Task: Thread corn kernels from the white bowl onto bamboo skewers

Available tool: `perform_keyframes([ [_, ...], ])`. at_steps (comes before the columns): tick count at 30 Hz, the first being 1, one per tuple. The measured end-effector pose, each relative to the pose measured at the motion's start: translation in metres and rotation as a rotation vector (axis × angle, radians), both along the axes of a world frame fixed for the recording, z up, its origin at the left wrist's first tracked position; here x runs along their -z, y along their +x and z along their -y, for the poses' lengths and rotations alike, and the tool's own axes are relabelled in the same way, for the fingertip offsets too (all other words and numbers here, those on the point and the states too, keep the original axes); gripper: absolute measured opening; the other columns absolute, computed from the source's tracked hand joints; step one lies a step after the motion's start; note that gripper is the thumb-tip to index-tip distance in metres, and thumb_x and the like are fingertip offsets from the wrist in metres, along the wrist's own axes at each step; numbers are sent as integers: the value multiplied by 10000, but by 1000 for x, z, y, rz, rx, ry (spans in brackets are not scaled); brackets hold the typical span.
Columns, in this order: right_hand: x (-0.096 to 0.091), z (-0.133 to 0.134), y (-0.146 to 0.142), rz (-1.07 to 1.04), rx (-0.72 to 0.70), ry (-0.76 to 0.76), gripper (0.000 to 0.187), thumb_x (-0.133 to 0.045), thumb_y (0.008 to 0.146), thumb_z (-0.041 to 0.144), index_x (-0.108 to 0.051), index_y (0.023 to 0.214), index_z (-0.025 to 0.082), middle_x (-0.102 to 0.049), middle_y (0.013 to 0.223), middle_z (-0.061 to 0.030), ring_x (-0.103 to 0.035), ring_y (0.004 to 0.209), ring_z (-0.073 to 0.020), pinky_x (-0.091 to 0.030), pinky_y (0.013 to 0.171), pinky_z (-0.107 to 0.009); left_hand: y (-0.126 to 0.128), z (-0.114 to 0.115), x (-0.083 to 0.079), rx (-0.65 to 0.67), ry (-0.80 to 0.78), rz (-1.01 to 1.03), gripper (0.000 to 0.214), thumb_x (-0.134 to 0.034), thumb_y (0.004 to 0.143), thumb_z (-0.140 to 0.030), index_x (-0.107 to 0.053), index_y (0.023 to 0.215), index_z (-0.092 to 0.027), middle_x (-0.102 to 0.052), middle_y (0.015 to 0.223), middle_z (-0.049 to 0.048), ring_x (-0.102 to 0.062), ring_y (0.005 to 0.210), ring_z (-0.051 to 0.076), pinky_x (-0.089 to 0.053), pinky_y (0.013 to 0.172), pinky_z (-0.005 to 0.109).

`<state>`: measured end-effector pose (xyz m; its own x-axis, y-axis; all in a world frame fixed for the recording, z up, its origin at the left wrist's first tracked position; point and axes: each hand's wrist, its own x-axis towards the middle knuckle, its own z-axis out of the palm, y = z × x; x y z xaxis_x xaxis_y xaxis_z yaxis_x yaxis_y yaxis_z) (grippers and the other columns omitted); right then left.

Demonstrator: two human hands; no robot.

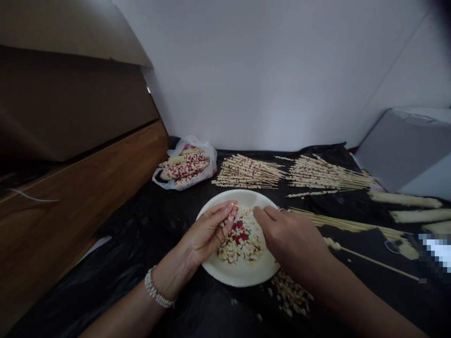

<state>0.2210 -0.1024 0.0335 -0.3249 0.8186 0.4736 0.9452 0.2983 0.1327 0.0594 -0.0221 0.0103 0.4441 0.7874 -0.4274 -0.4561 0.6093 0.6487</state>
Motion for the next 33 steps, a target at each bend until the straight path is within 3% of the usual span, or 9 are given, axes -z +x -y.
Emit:
perform_keyframes([
  [10, 1, 1, 0, -35, 25, -11, 140, -499, 741, 61, -588, 766, 166, -570, 639, -13, -515, 469, -170, -179, 448, -287, -3, -2, -1, -10, -19, 30, 230, -555, 822, 10, -666, 998, -86, -668, 781, 55, -645, 672, 74, -539, 610, 129],
  [16, 0, 0, 0, -35, 27, -11, 176, -465, 743, 48, -598, 780, 156, -578, 646, -20, -508, 473, -158, -170, 457, -285, -1, -3, 1, -31, -41, 21, 180, -563, 799, 35, -679, 897, -63, -689, 858, 83, -660, 721, 88, -553, 667, 145],
  [23, -2, 0, 1, -34, 25, -39, 210, -427, 744, 29, -592, 777, 154, -579, 650, -29, -506, 483, -160, -163, 465, -288, -1, -3, 1, 7, -33, 30, 189, -561, 827, -10, -674, 974, -49, -686, 883, 103, -663, 761, 103, -559, 722, 174],
  [33, -2, 0, 0, -15, 55, -89, 209, -454, 744, 30, -606, 812, 157, -595, 671, -32, -530, 505, -168, -172, 466, -285, -1, -4, 0, 16, -17, 25, 231, -575, 808, 4, -673, 1006, -62, -675, 843, 86, -654, 730, 95, -553, 682, 161],
])
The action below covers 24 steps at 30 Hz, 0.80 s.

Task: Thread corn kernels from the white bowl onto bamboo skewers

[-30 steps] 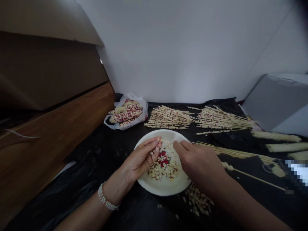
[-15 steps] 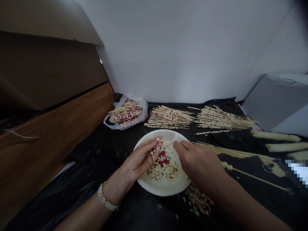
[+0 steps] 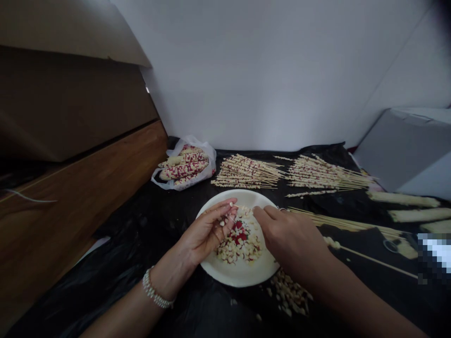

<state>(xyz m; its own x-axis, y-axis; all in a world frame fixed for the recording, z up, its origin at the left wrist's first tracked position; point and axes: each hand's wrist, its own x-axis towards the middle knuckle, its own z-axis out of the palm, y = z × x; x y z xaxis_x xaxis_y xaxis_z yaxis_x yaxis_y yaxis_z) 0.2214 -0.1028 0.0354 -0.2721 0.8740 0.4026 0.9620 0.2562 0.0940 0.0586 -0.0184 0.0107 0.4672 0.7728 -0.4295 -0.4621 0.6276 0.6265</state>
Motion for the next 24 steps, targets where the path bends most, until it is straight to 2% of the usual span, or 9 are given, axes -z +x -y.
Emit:
perform_keyframes([
  [9, 2, -1, 1, -38, -23, 34, 182, -432, 757, 54, -576, 759, 165, -570, 639, -20, -467, 473, -139, -155, 464, -279, -1, 2, 1, 20, 17, 7, 207, -544, 846, -21, -672, 1001, -74, -670, 800, 62, -646, 696, 70, -545, 664, 133],
  [16, 2, 0, 0, -45, -25, 53, 197, -423, 735, 43, -574, 749, 169, -563, 631, -13, -449, 463, -126, -145, 468, -280, -1, 0, 2, -25, 35, -34, 184, -584, 797, 22, -682, 907, -89, -696, 835, 61, -667, 732, 77, -541, 705, 126],
  [21, 3, 0, 1, -44, -20, 43, 189, -443, 747, 45, -586, 773, 166, -572, 642, -18, -486, 475, -142, -151, 470, -284, 1, 2, 0, -18, 62, -45, 134, -593, 809, -21, -681, 894, -76, -697, 868, 91, -673, 757, 101, -553, 695, 150],
  [24, 2, 0, 1, -46, -12, 41, 202, -444, 738, 34, -593, 784, 162, -586, 657, -23, -504, 487, -144, -161, 470, -283, 0, 2, 0, -3, 66, -31, 102, -602, 822, -68, -680, 886, -79, -694, 858, 78, -665, 740, 91, -549, 689, 144],
])
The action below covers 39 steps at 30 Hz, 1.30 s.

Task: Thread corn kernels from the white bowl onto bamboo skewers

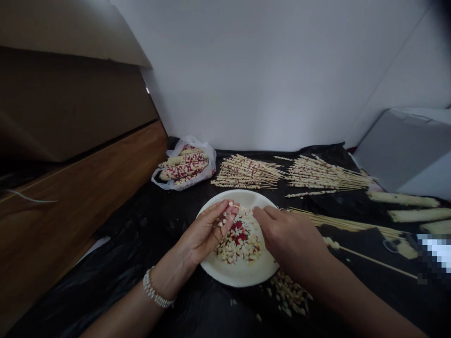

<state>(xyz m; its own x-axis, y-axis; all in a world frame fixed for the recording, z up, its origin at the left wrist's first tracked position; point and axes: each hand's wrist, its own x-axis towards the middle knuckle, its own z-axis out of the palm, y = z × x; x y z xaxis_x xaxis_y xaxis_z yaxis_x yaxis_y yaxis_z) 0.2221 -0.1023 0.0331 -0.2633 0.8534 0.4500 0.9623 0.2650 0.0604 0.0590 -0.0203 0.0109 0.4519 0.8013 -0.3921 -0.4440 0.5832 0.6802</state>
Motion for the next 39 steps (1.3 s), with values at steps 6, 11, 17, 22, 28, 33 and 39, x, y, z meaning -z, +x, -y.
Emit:
perform_keyframes([
  [6, -1, 0, -1, 13, 13, -18, 213, -444, 738, 30, -598, 798, 164, -592, 665, -21, -505, 497, -143, -169, 468, -280, -1, 1, 0, -19, -20, 4, 157, -563, 834, -27, -680, 918, -92, -686, 798, 49, -658, 701, 72, -544, 675, 132],
  [11, 0, 0, -1, 3, -1, -3, 191, -441, 748, 44, -585, 773, 166, -582, 651, -18, -497, 483, -142, -166, 461, -280, -1, 0, 1, -9, -40, 15, 153, -569, 830, -24, -688, 905, -86, -691, 797, 58, -663, 695, 71, -544, 672, 122],
  [17, 1, -1, 0, 1, -10, -4, 195, -442, 745, 37, -587, 774, 164, -576, 639, -18, -501, 472, -148, -163, 463, -283, -1, -1, 2, -25, -38, 13, 170, -537, 845, -12, -683, 908, -75, -692, 796, 65, -665, 700, 76, -550, 660, 126],
  [22, -1, 0, -1, 17, -6, -19, 183, -455, 744, 40, -587, 778, 162, -578, 647, -23, -512, 478, -156, -161, 463, -284, -1, 0, 2, -18, -29, -3, 175, -527, 859, -31, -686, 889, -97, -693, 794, 51, -659, 707, 64, -540, 670, 109],
  [28, 0, 1, -2, 29, -13, -11, 180, -464, 756, 43, -597, 789, 159, -577, 651, -23, -527, 482, -171, -176, 459, -294, 0, 0, 1, -35, -26, -6, 167, -531, 849, -12, -681, 881, -76, -689, 787, 51, -663, 692, 64, -542, 667, 107],
  [33, 1, 1, -3, 34, -26, 41, 185, -479, 740, 40, -616, 804, 146, -572, 636, -16, -531, 490, -165, -185, 460, -295, 1, -1, 1, -47, -39, -3, 171, -517, 857, -13, -679, 860, -70, -690, 771, 59, -665, 668, 68, -548, 624, 106],
  [39, 3, 0, -5, 22, -53, 66, 231, -455, 711, 11, -621, 813, 135, -571, 636, -19, -523, 483, -161, -195, 464, -297, 5, 4, 2, -49, -62, 12, 175, -517, 855, -6, -682, 874, -60, -688, 761, 68, -668, 656, 75, -554, 602, 113],
])
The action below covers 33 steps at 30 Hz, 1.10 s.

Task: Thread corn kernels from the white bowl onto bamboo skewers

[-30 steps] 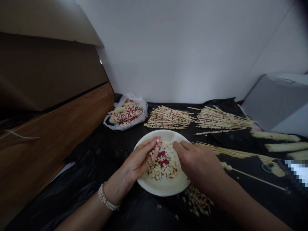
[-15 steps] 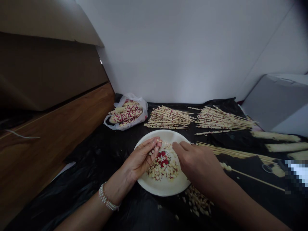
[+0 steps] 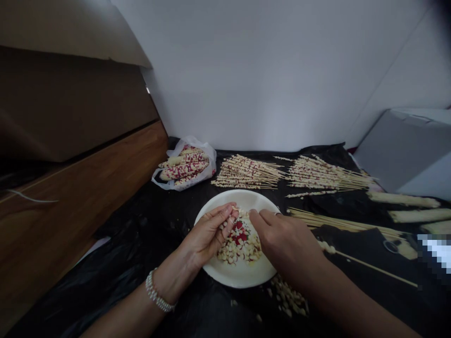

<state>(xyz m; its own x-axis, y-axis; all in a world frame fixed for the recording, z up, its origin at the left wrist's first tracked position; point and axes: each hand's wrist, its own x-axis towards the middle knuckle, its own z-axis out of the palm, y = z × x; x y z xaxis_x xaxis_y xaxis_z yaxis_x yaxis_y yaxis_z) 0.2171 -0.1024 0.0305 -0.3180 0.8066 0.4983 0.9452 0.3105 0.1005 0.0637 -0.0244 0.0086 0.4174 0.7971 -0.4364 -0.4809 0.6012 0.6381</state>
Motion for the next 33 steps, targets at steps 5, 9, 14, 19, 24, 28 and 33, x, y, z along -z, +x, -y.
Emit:
perform_keyframes([
  [5, 3, -1, 0, -7, 0, 25, 232, -450, 702, 19, -617, 818, 131, -566, 630, -19, -514, 474, -155, -186, 464, -294, 0, 1, -2, 2, 11, -17, 164, -527, 857, -22, -684, 892, -56, -683, 763, 69, -660, 643, 70, -553, 596, 114],
  [9, 4, 0, -2, -16, 8, 49, 209, -453, 703, 32, -606, 798, 138, -548, 610, -14, -502, 466, -152, -194, 463, -294, -2, 0, 1, 28, 29, -15, 152, -542, 848, -22, -687, 869, -64, -673, 739, 57, -649, 628, 63, -536, 566, 96],
  [14, 2, 2, -5, -11, -9, 83, 214, -433, 718, 21, -604, 773, 136, -539, 607, -21, -502, 462, -164, -217, 455, -299, -4, 0, 5, 88, 37, 9, 130, -568, 844, -47, -687, 881, -85, -668, 716, 44, -641, 601, 56, -524, 555, 91],
  [19, 0, 3, -7, 6, 0, 131, 232, -427, 713, 0, -610, 759, 134, -537, 603, -23, -505, 463, -162, -232, 447, -298, -4, -1, 5, 80, -12, -10, 119, -586, 834, -52, -673, 905, -93, -686, 765, 53, -661, 661, 77, -541, 599, 126],
  [24, 0, 5, -10, 29, 5, 159, 225, -449, 715, 2, -621, 784, 128, -542, 599, -15, -502, 457, -155, -249, 440, -295, -3, 1, 2, 90, -59, -28, 99, -614, 825, -80, -664, 908, -102, -695, 803, 49, -668, 697, 93, -554, 655, 174],
  [28, 3, 4, -11, 36, 4, 141, 210, -472, 707, 2, -611, 779, 143, -552, 604, -11, -512, 463, -154, -256, 438, -291, 0, 4, 0, 126, -48, -37, 76, -628, 815, -81, -661, 878, -107, -695, 814, 40, -660, 705, 88, -536, 661, 165],
  [33, 3, 1, -4, 5, -2, 119, 190, -440, 757, 33, -586, 783, 152, -546, 611, -10, -514, 468, -153, -251, 448, -284, -3, 5, -1, 211, 48, -33, 106, -643, 819, -144, -674, 916, -116, -703, 931, 76, -660, 843, 119, -514, 820, 220],
])
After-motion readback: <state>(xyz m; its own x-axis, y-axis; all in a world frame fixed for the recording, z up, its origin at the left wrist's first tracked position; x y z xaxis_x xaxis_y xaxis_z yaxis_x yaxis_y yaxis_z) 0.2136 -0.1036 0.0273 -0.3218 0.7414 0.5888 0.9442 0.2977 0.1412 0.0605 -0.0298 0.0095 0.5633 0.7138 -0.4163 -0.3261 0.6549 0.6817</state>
